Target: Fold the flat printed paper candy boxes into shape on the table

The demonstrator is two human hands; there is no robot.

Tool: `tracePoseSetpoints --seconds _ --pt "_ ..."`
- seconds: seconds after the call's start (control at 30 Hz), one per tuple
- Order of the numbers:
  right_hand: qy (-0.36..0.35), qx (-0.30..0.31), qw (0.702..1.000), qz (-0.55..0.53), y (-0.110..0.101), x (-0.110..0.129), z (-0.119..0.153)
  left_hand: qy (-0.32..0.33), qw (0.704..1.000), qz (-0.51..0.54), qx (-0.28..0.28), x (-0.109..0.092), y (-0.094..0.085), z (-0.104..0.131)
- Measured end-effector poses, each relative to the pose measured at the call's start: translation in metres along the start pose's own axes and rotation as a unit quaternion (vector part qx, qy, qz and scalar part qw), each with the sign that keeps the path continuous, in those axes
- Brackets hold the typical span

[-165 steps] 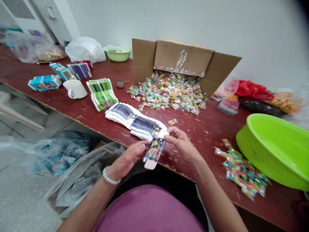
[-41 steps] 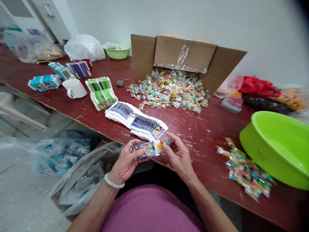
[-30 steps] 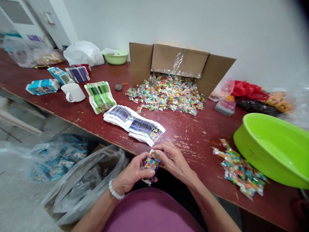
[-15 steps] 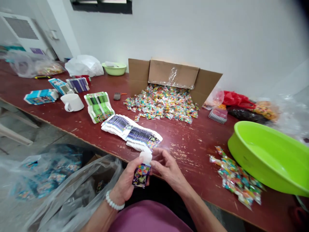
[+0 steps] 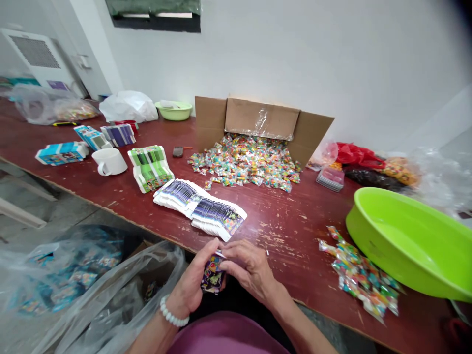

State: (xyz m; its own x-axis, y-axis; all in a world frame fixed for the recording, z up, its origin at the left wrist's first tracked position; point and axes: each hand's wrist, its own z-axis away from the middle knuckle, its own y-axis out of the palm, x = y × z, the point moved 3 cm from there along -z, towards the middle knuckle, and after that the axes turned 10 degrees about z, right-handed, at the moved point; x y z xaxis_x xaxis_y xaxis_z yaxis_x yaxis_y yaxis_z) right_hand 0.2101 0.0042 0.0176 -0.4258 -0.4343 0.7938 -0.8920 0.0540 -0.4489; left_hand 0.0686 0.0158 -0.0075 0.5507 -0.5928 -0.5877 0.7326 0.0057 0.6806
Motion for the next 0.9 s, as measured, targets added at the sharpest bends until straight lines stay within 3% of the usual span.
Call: tracePoseSetpoints --seconds 0.07,0.2,0.3,0.4,0.57,0.73,0.83,0.9 --pt "0.025 0.003 1.000 -0.007 0.000 -0.001 0.000 0.011 1.000 -0.017 0.009 0.002 0.001 -0.001" --pt "0.185 0.034 0.973 -0.137 0.005 -0.013 -0.003 0.036 0.996 -0.085 0.019 0.004 0.007 0.002" --pt "0.222 0.051 0.955 -0.191 0.009 -0.016 -0.005 0.049 0.994 -0.100 0.010 0.004 0.008 0.003" --pt "0.188 0.054 0.969 -0.153 0.009 -0.012 -0.004 0.044 0.996 -0.072 0.005 0.002 0.006 0.002" --pt "0.131 0.011 0.991 -0.035 0.008 -0.001 -0.001 0.036 0.998 -0.036 -0.021 0.000 0.002 -0.001" --pt "0.055 -0.050 0.997 0.012 0.005 0.004 -0.003 0.023 1.000 -0.010 -0.007 0.001 0.002 -0.003" --pt "-0.001 -0.033 0.999 0.036 0.004 0.008 -0.002 0.006 1.000 0.015 -0.003 0.003 -0.001 -0.003" --pt "0.006 -0.015 0.999 0.034 0.004 0.007 -0.002 0.031 0.999 -0.011 0.008 0.002 -0.001 -0.001"
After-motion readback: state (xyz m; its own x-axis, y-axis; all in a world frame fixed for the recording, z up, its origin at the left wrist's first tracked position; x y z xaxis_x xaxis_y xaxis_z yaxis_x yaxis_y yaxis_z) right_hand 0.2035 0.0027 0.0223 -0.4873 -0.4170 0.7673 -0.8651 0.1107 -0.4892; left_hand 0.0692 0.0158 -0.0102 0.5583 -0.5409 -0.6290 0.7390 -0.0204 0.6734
